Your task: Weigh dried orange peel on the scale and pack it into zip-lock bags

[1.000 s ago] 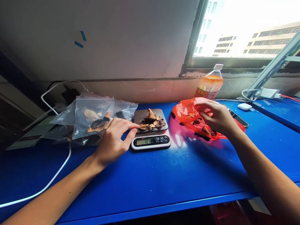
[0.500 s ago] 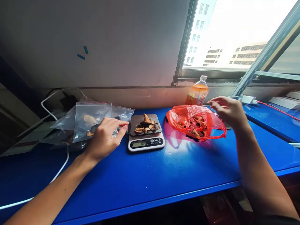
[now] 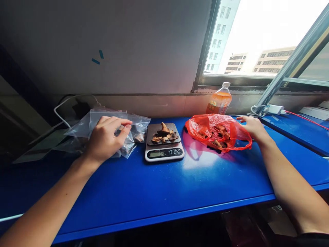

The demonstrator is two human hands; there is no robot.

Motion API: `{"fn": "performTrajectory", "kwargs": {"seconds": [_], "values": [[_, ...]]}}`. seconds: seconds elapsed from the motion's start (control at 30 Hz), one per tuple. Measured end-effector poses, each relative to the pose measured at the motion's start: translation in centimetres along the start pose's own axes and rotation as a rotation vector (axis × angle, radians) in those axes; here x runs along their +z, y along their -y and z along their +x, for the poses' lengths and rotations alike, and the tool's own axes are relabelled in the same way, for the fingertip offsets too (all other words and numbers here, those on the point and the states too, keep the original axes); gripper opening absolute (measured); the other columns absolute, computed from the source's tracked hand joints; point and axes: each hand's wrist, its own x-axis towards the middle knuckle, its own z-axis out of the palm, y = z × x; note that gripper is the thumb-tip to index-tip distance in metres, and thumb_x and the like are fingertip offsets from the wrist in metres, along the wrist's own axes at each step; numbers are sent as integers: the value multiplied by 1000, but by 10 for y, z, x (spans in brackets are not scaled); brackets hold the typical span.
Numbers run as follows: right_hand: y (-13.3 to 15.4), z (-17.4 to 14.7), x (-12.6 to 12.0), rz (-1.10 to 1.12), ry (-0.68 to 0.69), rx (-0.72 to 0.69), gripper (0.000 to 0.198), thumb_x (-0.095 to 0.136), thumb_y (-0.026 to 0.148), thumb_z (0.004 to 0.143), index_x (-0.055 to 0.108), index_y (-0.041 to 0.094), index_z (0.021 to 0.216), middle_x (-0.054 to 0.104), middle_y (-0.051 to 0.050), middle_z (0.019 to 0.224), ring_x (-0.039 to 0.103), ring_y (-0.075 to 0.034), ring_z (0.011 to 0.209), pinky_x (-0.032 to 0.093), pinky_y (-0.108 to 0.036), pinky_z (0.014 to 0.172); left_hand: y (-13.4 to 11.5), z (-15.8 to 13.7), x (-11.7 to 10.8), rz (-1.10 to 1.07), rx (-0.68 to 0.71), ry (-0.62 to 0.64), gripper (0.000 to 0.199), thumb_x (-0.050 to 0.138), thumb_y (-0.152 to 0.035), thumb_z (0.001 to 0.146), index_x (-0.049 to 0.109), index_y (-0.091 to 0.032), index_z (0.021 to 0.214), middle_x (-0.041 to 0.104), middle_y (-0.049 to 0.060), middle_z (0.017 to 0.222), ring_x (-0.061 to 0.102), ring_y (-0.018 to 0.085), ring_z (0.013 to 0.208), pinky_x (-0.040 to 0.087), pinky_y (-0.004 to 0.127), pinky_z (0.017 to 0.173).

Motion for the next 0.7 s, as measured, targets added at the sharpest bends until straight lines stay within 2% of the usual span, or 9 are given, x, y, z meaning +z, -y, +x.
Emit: {"fn": "performTrajectory", "kwargs": {"seconds": [0.13,0.27,0.4,0.47,0.53,0.6,0.7], "values": [[12,-1,6,-40,134,143,25,70,37,69,71,18,86,74,-14,88,65,-26,76,43,-33,66,20,5,-2,91,-121,-83,32,43,-34,95,70,-17,99,73,5,102,61,23,103,45,37,99],[23,-6,1,-42,161,255,26,64,34,74,72,16,91,74,-14,91,67,-26,78,45,-33,66,43,4,4,170,-235,-45,36,43,-39,92,70,-17,103,71,10,110,59,29,109,42,43,103],[42,-6,-6,-41,56,336,31,57,35,81,73,17,100,74,-12,90,66,-23,77,46,-33,69,60,-1,8,246,-367,79,49,50,-48,88,65,-13,120,61,20,125,52,42,118,43,55,99],[57,-6,-8,-40,-24,359,31,56,35,82,73,18,102,74,-11,90,66,-21,75,48,-32,71,60,-2,8,261,-384,137,53,50,-51,89,62,-12,124,59,21,127,52,44,117,44,56,97],[77,-7,-12,17,-123,332,29,56,35,82,73,18,100,74,-10,90,66,-20,74,49,-32,72,53,-2,9,266,-359,164,53,49,-50,91,61,-12,126,58,20,130,51,44,120,42,56,100],[97,-9,-15,111,-229,247,26,56,34,82,73,19,96,74,-10,91,67,-20,76,52,-32,72,41,-2,10,262,-312,166,51,48,-47,92,59,-12,128,58,18,133,48,42,125,39,55,105],[120,-15,-22,188,-284,96,20,54,34,84,69,21,89,73,-11,90,67,-23,77,52,-35,70,18,-2,12,237,-235,159,48,47,-44,92,60,-14,127,59,13,134,46,36,128,37,48,110]]}}
